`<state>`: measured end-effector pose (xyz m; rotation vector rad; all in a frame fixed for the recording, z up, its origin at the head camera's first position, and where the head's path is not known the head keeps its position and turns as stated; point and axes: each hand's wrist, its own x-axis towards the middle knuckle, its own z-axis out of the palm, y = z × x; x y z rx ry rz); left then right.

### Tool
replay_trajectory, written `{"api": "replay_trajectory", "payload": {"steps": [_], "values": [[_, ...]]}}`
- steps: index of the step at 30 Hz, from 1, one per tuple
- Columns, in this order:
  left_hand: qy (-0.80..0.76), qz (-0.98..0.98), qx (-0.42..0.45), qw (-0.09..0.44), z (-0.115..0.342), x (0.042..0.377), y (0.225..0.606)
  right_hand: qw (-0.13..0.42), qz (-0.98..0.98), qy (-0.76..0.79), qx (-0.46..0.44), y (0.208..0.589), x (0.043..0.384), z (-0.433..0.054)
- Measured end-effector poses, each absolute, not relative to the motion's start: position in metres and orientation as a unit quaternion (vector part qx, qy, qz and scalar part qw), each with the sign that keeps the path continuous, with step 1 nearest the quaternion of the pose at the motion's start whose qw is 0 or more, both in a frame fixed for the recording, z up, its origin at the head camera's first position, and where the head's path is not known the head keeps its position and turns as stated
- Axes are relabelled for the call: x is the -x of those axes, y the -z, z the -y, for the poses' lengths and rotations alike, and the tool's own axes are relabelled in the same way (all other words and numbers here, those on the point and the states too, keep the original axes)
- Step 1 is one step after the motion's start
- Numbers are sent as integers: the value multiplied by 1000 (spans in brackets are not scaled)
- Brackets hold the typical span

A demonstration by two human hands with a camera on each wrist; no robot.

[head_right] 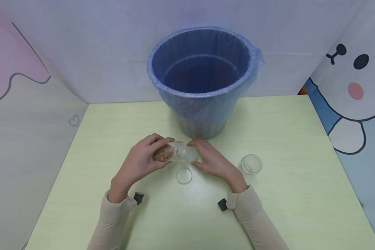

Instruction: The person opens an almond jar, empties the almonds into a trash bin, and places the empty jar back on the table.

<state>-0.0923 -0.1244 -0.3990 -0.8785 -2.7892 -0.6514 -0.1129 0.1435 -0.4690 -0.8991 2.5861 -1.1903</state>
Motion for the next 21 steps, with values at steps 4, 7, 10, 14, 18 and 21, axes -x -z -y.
{"api": "replay_trajectory", "payload": {"steps": [4,7,10,14,18,21], "values": [[217,930,289,73,125,93,399,74,-878,365,300,475,113,-145],[217,930,288,72,126,94,399,68,-889,340,298,478,112,-147],[219,929,288,75,127,93,399,63,-898,318,298,479,111,-148],[221,928,289,80,127,93,397,58,-905,294,303,479,109,-148],[216,929,288,84,129,92,395,59,-909,275,308,482,109,-148],[217,930,284,87,131,92,393,64,-908,280,306,484,108,-147]]}}
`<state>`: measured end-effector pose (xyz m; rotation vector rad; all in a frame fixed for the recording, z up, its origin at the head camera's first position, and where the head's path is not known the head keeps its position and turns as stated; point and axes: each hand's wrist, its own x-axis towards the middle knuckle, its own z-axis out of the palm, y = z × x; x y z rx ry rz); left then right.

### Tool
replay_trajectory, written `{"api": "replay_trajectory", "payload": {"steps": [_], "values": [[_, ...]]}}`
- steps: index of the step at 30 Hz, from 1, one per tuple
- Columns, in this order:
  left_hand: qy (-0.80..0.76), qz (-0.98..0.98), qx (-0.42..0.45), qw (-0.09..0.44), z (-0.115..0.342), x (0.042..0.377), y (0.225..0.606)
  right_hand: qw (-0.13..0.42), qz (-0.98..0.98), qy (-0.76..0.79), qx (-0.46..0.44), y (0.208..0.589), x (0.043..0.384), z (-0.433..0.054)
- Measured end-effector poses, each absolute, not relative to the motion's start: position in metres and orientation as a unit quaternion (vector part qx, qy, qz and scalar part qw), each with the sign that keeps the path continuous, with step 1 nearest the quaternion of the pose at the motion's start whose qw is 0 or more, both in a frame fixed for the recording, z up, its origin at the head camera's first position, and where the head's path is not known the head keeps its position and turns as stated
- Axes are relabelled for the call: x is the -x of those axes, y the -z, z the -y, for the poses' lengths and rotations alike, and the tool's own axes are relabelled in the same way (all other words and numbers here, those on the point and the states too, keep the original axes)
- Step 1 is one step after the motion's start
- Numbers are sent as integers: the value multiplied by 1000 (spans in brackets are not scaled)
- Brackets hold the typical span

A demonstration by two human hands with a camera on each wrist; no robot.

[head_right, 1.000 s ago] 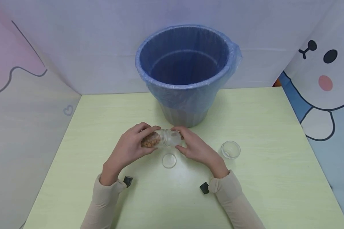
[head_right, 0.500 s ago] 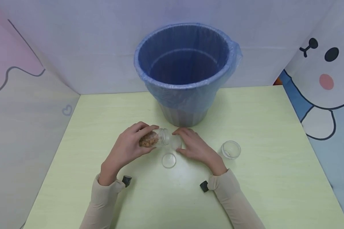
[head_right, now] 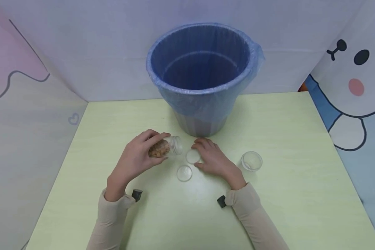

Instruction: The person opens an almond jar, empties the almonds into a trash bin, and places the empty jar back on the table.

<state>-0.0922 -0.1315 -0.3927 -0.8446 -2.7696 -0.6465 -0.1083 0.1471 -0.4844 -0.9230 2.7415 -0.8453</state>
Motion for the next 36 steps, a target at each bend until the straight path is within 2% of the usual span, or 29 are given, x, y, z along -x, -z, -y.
{"api": "replay_trajectory", "payload": {"steps": [8,15,19,26,36], "values": [[221,927,286,101,132,91,372,85,-907,301,283,478,102,-143],[218,927,283,118,137,91,354,55,-901,378,205,444,79,-140],[205,925,290,135,138,93,338,22,-888,422,182,410,63,-150],[191,919,306,158,140,98,312,-72,-882,427,185,356,49,-179],[198,908,322,182,139,102,275,-135,-875,430,176,292,71,-220]]}}
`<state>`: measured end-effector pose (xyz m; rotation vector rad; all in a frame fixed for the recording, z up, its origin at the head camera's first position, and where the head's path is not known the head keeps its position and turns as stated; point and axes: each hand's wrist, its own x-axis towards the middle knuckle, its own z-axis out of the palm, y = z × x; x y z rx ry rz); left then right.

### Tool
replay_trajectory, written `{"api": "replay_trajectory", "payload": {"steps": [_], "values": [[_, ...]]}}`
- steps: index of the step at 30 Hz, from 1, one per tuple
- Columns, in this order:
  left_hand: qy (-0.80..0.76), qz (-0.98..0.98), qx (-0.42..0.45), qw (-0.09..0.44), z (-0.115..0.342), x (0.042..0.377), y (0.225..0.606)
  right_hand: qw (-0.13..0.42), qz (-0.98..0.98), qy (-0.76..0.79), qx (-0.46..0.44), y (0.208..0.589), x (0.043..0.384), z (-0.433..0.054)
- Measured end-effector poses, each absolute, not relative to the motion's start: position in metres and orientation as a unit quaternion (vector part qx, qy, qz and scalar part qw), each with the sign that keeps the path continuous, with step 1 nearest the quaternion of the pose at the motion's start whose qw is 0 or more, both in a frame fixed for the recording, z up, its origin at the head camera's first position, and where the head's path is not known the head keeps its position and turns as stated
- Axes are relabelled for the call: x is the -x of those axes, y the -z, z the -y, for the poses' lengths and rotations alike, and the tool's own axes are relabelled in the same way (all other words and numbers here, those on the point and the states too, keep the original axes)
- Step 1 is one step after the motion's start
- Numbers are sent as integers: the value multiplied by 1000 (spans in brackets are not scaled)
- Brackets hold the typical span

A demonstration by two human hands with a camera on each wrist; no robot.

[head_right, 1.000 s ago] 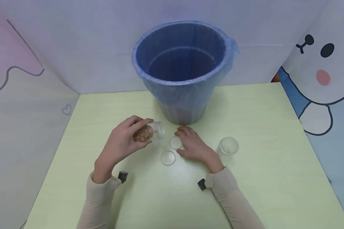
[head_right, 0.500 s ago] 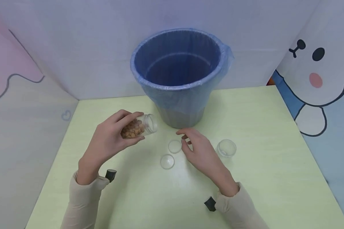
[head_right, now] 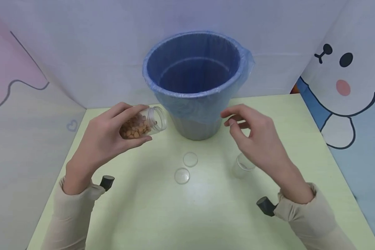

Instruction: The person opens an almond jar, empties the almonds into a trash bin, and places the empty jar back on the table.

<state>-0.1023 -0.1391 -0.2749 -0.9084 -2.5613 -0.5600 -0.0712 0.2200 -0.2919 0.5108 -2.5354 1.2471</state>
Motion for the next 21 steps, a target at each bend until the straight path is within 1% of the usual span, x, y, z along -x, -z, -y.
{"api": "replay_trajectory", "payload": {"steps": [4,7,12,19,21], "values": [[200,904,328,187,136,108,265,153,878,-423,-166,275,95,-234],[200,903,330,189,134,114,257,152,875,-436,-144,265,114,-242],[201,904,327,186,135,124,244,134,870,-462,-111,254,148,-250],[197,911,318,175,141,145,221,91,912,-397,-49,247,185,-253],[188,912,317,179,143,151,214,78,917,-389,-38,246,193,-253]]}}
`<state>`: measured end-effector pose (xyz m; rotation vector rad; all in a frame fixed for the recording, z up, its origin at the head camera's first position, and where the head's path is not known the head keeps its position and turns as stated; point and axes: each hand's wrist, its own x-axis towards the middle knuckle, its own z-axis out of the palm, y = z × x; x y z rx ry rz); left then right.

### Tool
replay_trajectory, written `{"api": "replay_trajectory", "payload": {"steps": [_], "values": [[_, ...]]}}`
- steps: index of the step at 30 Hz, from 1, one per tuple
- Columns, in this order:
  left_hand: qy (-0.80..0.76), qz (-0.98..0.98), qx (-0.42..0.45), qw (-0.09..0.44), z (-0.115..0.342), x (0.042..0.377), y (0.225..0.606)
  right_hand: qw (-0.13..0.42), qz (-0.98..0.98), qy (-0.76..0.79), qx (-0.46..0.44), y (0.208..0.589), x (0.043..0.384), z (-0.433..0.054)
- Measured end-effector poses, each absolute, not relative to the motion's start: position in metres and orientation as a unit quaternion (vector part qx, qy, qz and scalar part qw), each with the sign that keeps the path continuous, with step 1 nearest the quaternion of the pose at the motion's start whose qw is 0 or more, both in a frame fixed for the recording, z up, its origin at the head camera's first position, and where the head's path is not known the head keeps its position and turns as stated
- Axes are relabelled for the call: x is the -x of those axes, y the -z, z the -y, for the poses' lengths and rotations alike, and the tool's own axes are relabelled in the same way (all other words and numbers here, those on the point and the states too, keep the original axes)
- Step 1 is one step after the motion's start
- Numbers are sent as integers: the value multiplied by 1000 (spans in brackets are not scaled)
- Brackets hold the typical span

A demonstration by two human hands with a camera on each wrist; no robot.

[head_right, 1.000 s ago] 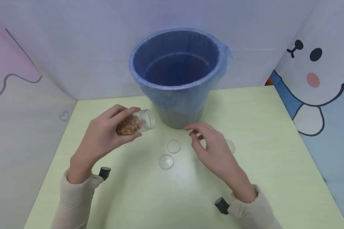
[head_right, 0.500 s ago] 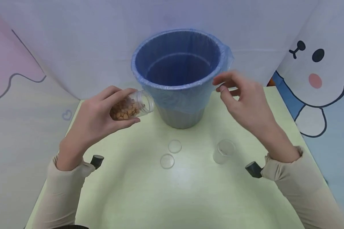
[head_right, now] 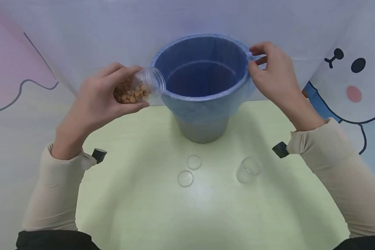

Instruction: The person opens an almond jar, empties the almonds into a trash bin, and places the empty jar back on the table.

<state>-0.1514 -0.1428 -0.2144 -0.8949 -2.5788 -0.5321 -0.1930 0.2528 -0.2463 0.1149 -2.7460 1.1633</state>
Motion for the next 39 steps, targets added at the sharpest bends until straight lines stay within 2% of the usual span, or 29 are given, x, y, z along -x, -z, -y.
{"api": "replay_trajectory", "payload": {"steps": [7,18,24,30,39], "values": [[163,918,306,195,138,170,200,41,896,-442,-19,246,203,-260],[127,912,302,248,125,182,206,-55,800,-597,-19,249,206,-266],[91,906,306,277,114,179,211,-74,743,-666,-4,252,201,-266],[77,906,306,281,105,175,213,-86,661,-746,18,255,197,-264],[52,896,314,311,97,175,210,-89,624,-776,21,256,193,-261]]}}
